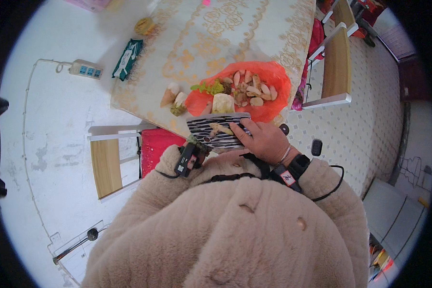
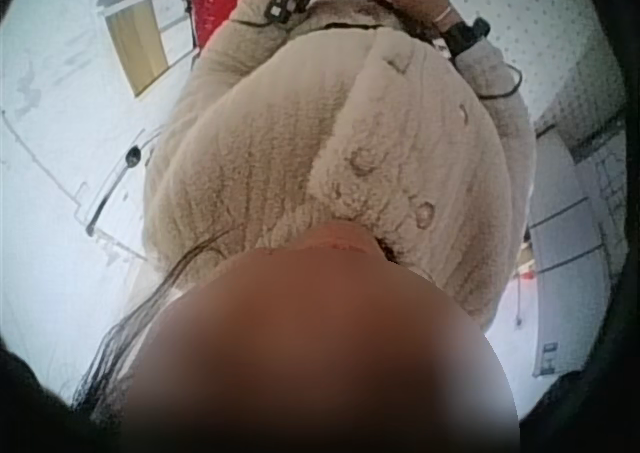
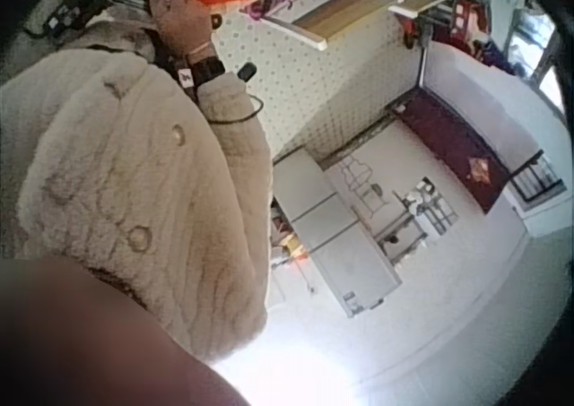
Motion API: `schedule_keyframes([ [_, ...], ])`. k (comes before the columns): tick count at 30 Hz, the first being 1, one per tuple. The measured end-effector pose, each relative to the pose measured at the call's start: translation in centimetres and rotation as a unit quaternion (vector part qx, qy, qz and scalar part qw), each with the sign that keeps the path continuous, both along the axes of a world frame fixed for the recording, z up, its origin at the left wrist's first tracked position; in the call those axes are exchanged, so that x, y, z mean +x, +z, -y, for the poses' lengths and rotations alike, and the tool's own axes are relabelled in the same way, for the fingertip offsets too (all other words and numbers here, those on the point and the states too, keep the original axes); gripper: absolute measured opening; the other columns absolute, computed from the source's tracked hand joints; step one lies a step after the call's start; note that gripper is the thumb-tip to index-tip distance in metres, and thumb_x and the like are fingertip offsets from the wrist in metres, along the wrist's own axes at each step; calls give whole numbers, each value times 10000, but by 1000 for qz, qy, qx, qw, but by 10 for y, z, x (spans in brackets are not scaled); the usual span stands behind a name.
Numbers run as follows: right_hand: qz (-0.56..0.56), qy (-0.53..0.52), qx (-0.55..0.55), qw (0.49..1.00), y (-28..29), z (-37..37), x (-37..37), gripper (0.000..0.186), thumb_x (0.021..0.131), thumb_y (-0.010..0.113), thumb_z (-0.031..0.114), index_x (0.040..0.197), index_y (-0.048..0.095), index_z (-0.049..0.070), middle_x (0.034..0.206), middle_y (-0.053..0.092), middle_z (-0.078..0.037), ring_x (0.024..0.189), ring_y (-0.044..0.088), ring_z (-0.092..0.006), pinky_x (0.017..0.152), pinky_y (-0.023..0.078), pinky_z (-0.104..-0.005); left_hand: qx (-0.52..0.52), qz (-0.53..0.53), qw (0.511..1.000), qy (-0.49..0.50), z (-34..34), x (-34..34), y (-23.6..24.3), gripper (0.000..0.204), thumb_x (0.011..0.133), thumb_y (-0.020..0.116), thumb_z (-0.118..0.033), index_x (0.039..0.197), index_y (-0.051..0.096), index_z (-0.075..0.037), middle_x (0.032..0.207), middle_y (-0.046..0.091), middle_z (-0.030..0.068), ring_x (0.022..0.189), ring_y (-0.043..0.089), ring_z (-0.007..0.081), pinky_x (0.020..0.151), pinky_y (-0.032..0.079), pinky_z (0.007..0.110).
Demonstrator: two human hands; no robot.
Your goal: The person peels a green vegetable and a long white root vegetable with a knife, collecting the peels in an orange plastic bag on the table. The person then opens the refrigerator and retrieves a carrot and a plastic bag containing a white substance.
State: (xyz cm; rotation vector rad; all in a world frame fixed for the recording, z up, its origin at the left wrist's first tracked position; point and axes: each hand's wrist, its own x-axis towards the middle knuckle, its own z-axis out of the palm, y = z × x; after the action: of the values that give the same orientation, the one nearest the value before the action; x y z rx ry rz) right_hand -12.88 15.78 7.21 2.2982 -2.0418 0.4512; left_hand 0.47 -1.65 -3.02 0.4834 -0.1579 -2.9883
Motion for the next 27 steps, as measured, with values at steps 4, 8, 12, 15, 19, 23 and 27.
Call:
schedule_keyframes([
  [4,-11,-130,72,989,-12,7,-14,423,837,536,124,1258,527,94,1042,566,-99,735,642,-256,559,521,-362,-159,149,976,4,-19,1,32,482,975,371,-494,1246,526,-127,1131,629,66,976,631,240,822,533,463],
  [8,43,-246,156,955,-19,6,-29,428,854,506,87,1282,509,108,1067,565,-110,741,645,-302,570,530,-396,-186,226,955,-39,-20,-3,59,469,972,373,-498,1251,513,-149,1135,622,47,1000,615,233,811,516,528],
  [12,85,-127,63,986,-15,-3,-11,450,847,544,143,1295,509,125,1083,567,-98,736,642,-280,586,532,-389,-164,210,964,1,-16,1,40,440,961,414,-470,1207,544,-129,1135,623,55,1018,615,244,825,518,512],
  [15,55,14,-8,998,-8,-2,-1,463,821,585,208,1273,533,121,1078,562,-94,695,618,-233,560,515,-334,-108,95,989,30,-12,5,9,421,957,429,-448,1189,554,-120,1133,624,60,1018,617,248,825,522,508],
  [19,-20,9,0,1000,-7,1,3,490,794,589,188,1276,528,118,1041,558,-87,654,588,-197,535,496,-312,-46,42,995,82,-12,4,-15,400,955,437,-425,1172,561,-112,1130,624,65,1009,621,251,819,528,504],
  [23,-67,-74,27,995,-22,5,-13,491,812,554,123,1299,501,89,1056,555,-114,666,617,-227,542,517,-338,-357,208,908,75,-18,1,7,389,971,404,-404,1167,555,-105,1125,624,73,979,633,254,791,541,496],
  [27,-37,-253,169,952,-32,7,-33,492,833,543,107,1320,477,91,1074,554,-137,710,645,-282,576,534,-383,-244,258,935,28,-22,-5,45,457,1004,288,-439,1223,507,-102,1098,620,86,949,646,255,758,555,485],
])
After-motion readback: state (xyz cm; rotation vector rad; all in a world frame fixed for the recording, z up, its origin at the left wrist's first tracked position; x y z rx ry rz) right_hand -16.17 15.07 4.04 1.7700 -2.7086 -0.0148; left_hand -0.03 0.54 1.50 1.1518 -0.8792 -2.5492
